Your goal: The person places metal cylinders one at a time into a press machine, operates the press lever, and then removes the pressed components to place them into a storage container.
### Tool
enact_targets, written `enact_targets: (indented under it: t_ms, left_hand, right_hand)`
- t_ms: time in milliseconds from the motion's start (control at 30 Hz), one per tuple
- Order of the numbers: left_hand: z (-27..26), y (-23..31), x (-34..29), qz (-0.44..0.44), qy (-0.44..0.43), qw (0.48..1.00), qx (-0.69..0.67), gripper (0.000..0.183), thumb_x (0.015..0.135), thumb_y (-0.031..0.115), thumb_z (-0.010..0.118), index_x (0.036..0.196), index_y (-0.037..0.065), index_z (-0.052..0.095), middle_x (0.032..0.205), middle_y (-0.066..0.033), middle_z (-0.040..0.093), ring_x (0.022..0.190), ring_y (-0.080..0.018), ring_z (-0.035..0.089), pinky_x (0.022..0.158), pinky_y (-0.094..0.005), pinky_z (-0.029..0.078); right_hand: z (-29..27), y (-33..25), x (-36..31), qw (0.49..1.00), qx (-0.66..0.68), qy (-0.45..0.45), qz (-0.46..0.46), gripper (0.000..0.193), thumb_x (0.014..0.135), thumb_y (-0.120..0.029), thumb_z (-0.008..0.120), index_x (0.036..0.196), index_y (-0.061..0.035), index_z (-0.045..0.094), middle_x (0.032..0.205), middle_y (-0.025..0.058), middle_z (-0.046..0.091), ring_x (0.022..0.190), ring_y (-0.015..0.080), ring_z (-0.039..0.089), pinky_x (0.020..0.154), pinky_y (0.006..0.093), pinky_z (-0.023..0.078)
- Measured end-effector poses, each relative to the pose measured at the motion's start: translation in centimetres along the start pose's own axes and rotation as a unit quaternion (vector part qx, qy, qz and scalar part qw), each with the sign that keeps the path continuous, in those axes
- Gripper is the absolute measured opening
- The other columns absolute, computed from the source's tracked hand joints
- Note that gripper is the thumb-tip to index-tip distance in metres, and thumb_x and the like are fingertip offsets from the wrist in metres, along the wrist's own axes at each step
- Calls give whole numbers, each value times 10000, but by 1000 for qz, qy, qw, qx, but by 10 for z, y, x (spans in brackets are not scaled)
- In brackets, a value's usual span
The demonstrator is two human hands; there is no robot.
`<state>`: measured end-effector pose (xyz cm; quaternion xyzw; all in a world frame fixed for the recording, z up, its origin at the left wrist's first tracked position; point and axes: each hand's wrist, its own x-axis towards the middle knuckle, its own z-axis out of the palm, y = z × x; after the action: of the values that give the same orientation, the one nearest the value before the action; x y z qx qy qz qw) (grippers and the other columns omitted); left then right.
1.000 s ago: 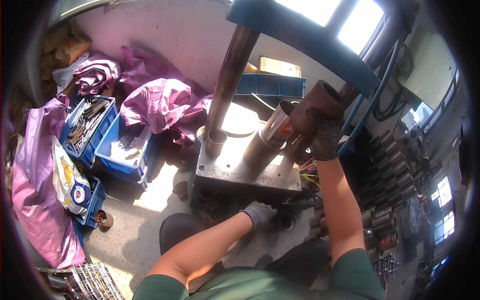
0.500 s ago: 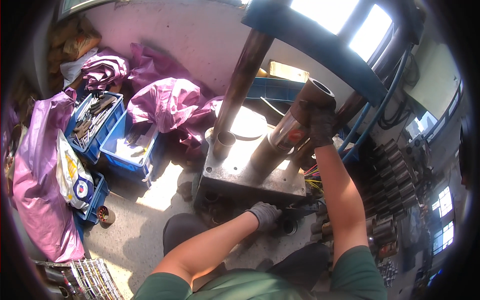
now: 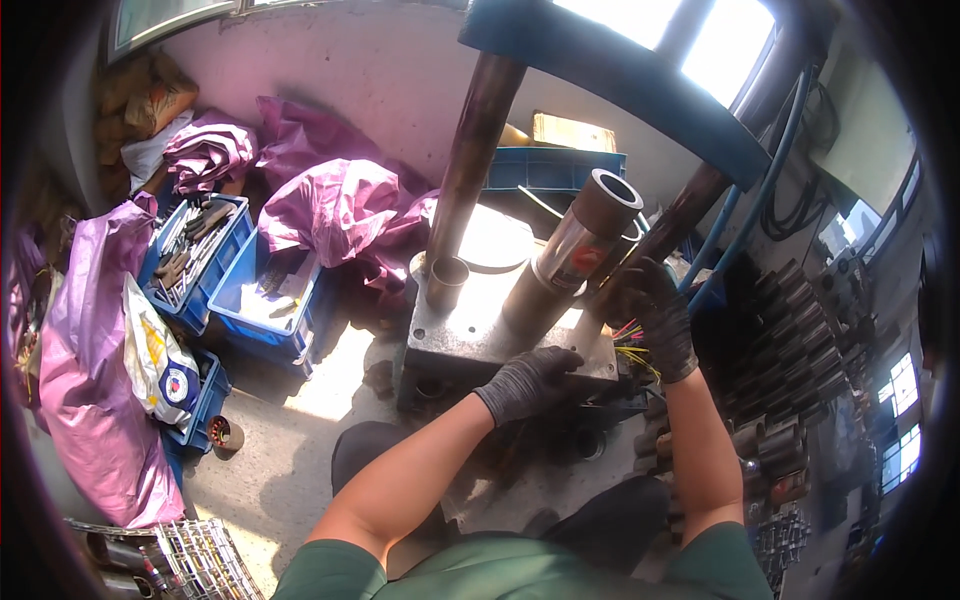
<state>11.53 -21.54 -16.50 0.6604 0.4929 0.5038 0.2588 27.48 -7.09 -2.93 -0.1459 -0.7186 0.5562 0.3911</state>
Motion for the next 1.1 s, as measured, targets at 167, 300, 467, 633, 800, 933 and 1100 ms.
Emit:
enact_targets:
  t_ms: [167,300,467,633,800,933,1100]
  left_hand:
    - [-71,-25,12,26,463,829,313,429,826,169,791,1216,68,645,1230,-170,635,1141,-350,626,981,-483,512]
    - [-100,-55,7,-282,414,816,290,459,830,366,781,1201,118,671,1306,-206,645,1199,-394,620,1025,-504,506]
    - [-84,-64,3,-280,378,838,277,382,786,283,825,1064,65,678,1234,-214,663,1116,-374,661,956,-462,535]
    - [-97,-100,-20,-219,469,835,189,369,777,241,873,1014,42,672,967,-154,709,894,-314,684,832,-419,545]
    - [-79,-61,-21,-101,516,848,61,299,858,169,865,1009,31,648,900,-31,661,809,-148,604,730,-332,519]
    - [-62,39,34,70,465,858,-207,230,909,66,806,1073,28,649,913,14,608,805,-114,587,668,-275,493]
    - [-92,111,110,194,360,907,-100,477,923,47,759,1359,33,567,1112,-41,675,1020,-124,634,910,-303,532]
  right_hand:
    - [-42,-102,-89,781,-594,-192,-24,333,881,-164,772,1197,-72,721,1043,147,734,973,364,689,890,459,555]
    - [-108,-145,-128,651,-650,-345,188,372,915,-310,726,1187,-58,721,1080,162,729,1002,383,687,912,474,549]
    - [-168,-154,-193,656,-629,-255,331,457,920,-373,703,1273,-83,708,1198,176,723,1118,379,682,981,455,545]
    - [-169,-138,-201,697,-620,-237,270,584,883,-465,718,1328,-87,691,1260,183,710,1154,370,679,1017,443,532]
    - [-148,-143,-204,705,-626,-191,274,813,869,-697,650,1354,-45,673,1254,178,716,1154,370,675,1029,449,514]
    - [-161,-138,-218,696,-638,-180,275,805,883,-696,635,1367,-53,659,1248,194,715,1157,374,674,1021,468,513]
    - [-144,-141,-207,665,-650,-203,306,759,884,-630,632,1345,-28,666,1216,210,725,1147,386,683,1009,443,526]
